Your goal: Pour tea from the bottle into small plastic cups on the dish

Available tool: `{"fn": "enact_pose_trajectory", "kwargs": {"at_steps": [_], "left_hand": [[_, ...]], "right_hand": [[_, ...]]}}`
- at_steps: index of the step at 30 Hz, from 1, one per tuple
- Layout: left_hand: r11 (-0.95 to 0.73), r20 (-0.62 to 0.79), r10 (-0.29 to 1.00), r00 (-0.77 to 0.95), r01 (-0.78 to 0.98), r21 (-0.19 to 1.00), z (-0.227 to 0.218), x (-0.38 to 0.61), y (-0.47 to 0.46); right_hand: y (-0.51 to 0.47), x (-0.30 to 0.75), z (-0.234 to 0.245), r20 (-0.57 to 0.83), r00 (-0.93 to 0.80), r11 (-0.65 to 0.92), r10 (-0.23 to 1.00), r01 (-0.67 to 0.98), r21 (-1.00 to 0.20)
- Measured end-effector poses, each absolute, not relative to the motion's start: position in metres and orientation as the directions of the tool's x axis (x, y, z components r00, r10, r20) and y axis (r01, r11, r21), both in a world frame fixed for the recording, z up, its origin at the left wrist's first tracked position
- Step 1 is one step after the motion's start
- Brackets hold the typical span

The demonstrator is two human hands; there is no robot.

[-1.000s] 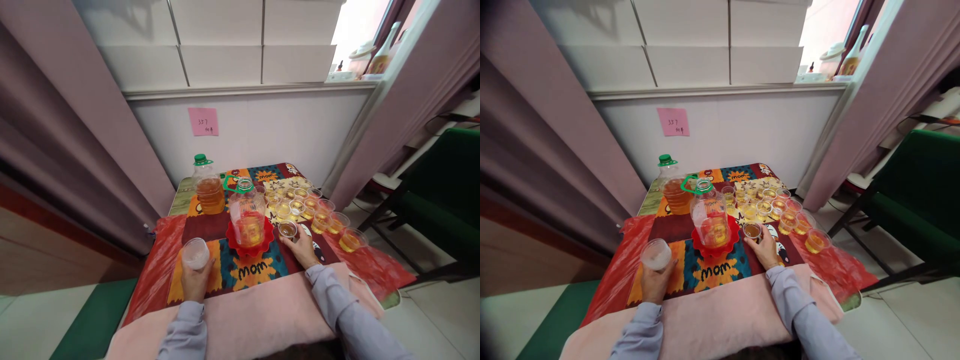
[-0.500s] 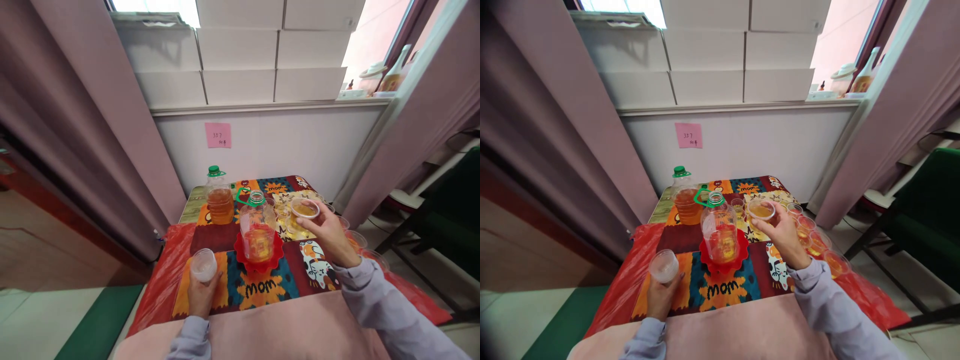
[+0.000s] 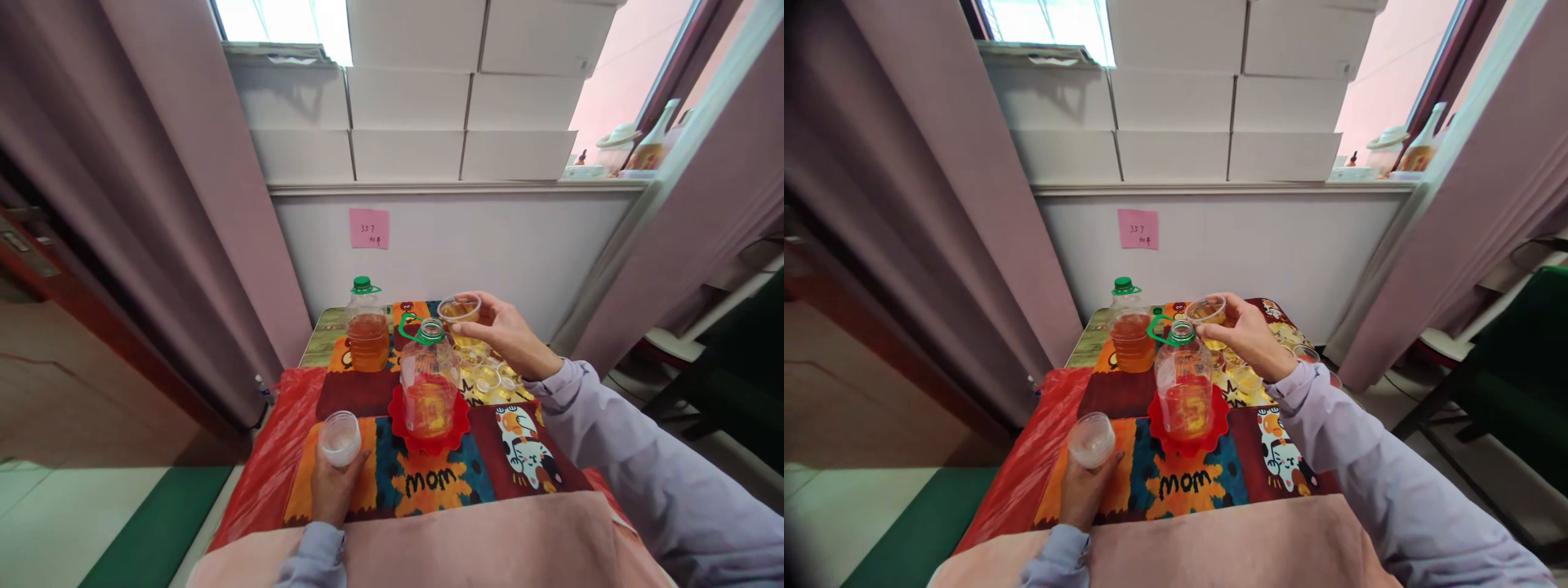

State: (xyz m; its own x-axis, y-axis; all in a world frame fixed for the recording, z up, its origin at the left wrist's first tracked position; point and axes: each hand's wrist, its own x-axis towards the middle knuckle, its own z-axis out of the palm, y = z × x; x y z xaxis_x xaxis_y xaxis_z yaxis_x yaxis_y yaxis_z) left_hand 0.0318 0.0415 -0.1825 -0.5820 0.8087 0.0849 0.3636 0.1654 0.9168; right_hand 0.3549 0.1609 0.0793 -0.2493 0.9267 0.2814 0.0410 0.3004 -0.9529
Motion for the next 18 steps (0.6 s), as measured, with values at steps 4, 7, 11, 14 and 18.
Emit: {"fn": "enact_pose_trajectory", "kwargs": {"at_steps": [4, 7, 11, 14, 18], "left_hand": [[0.193, 0.050, 0.807, -0.588, 0.343, 0.919, -0.179, 0.033, 0.040], [0.199, 0.038, 0.819, -0.572, 0.346, 0.917, -0.175, 0.034, 0.038], [0.222, 0.019, 0.823, -0.568, 0.352, 0.909, -0.170, 0.033, 0.036], [0.231, 0.005, 0.833, -0.553, 0.356, 0.905, -0.167, 0.034, 0.035], [0.226, 0.041, 0.819, -0.572, 0.389, 0.893, -0.162, 0.037, 0.034]], "right_hand": [[0.167, 0.351, 0.078, 0.263, -0.248, 0.279, 0.932, 0.030, -0.960], [0.171, 0.352, 0.077, 0.259, -0.233, 0.280, 0.937, 0.064, -0.958], [0.174, 0.355, 0.077, 0.261, -0.230, 0.297, 0.938, 0.140, -0.945], [0.175, 0.359, 0.078, 0.262, -0.247, 0.314, 0.933, 0.205, -0.927], [0.178, 0.364, 0.079, 0.280, -0.260, 0.353, 0.924, 0.304, -0.885]]}}
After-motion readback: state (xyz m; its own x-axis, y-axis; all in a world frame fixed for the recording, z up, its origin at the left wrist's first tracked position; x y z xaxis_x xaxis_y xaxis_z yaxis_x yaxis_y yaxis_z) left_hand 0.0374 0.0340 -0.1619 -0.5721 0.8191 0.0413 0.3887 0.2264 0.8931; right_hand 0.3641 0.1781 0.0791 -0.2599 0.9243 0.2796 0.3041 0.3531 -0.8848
